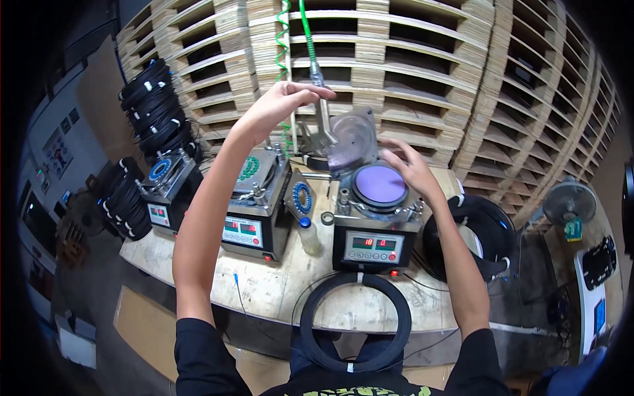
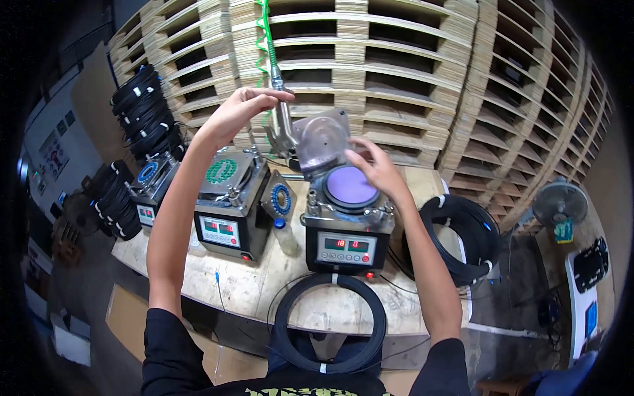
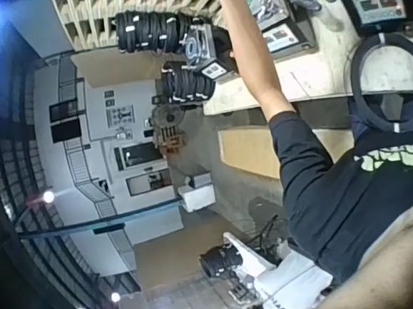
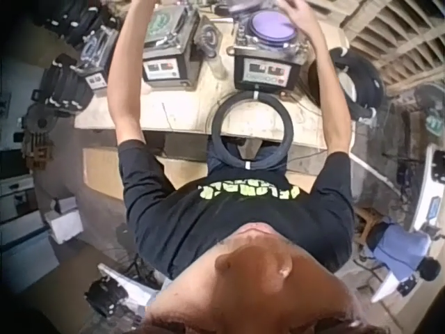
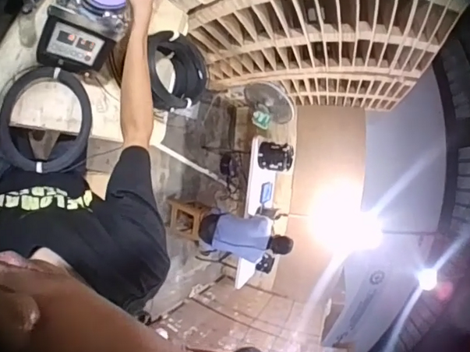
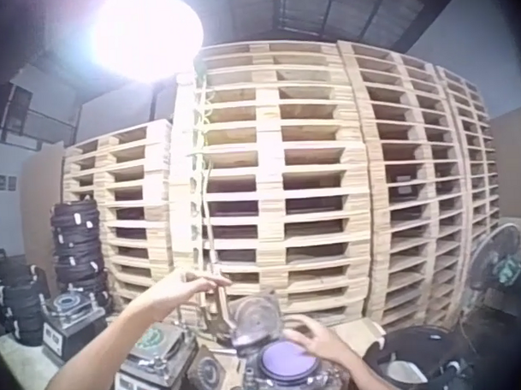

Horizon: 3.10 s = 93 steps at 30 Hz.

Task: Preparing and testing fiber optic cables using specialized machinery at a factory workbench.

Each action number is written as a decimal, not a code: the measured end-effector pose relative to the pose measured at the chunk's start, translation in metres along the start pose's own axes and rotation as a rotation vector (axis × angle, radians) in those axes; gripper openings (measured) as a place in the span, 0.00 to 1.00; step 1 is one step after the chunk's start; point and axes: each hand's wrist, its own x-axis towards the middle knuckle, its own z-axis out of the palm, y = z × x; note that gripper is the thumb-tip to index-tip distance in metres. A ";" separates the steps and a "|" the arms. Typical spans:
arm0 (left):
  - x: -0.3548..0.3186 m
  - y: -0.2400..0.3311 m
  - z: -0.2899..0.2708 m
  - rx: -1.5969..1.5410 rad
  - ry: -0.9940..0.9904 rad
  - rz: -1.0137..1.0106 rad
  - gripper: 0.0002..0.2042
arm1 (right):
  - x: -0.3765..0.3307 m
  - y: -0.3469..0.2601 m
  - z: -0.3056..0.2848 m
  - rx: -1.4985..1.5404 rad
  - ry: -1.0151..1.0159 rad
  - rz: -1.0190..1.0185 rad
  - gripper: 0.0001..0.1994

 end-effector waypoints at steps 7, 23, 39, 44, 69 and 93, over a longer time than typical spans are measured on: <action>-0.006 0.046 0.076 -0.019 -0.337 0.131 0.14 | 0.018 -0.091 -0.013 0.287 -0.553 0.150 0.27; 0.002 -0.149 0.197 -0.420 0.936 -0.194 0.15 | -0.045 -0.026 0.048 0.295 0.192 0.077 0.11; -0.010 -0.126 0.204 -0.250 0.996 -0.127 0.21 | -0.060 -0.017 0.034 0.205 0.328 0.067 0.06; -0.011 -0.124 0.206 -0.299 0.976 -0.151 0.23 | -0.055 -0.013 0.019 0.005 0.433 -0.019 0.06; -0.013 -0.135 0.207 -0.293 0.997 -0.257 0.36 | 0.035 -0.025 0.050 0.398 0.435 -0.251 0.06; -0.019 -0.026 0.154 -0.671 0.020 0.120 0.22 | -0.019 -0.029 0.007 0.245 -0.308 0.097 0.17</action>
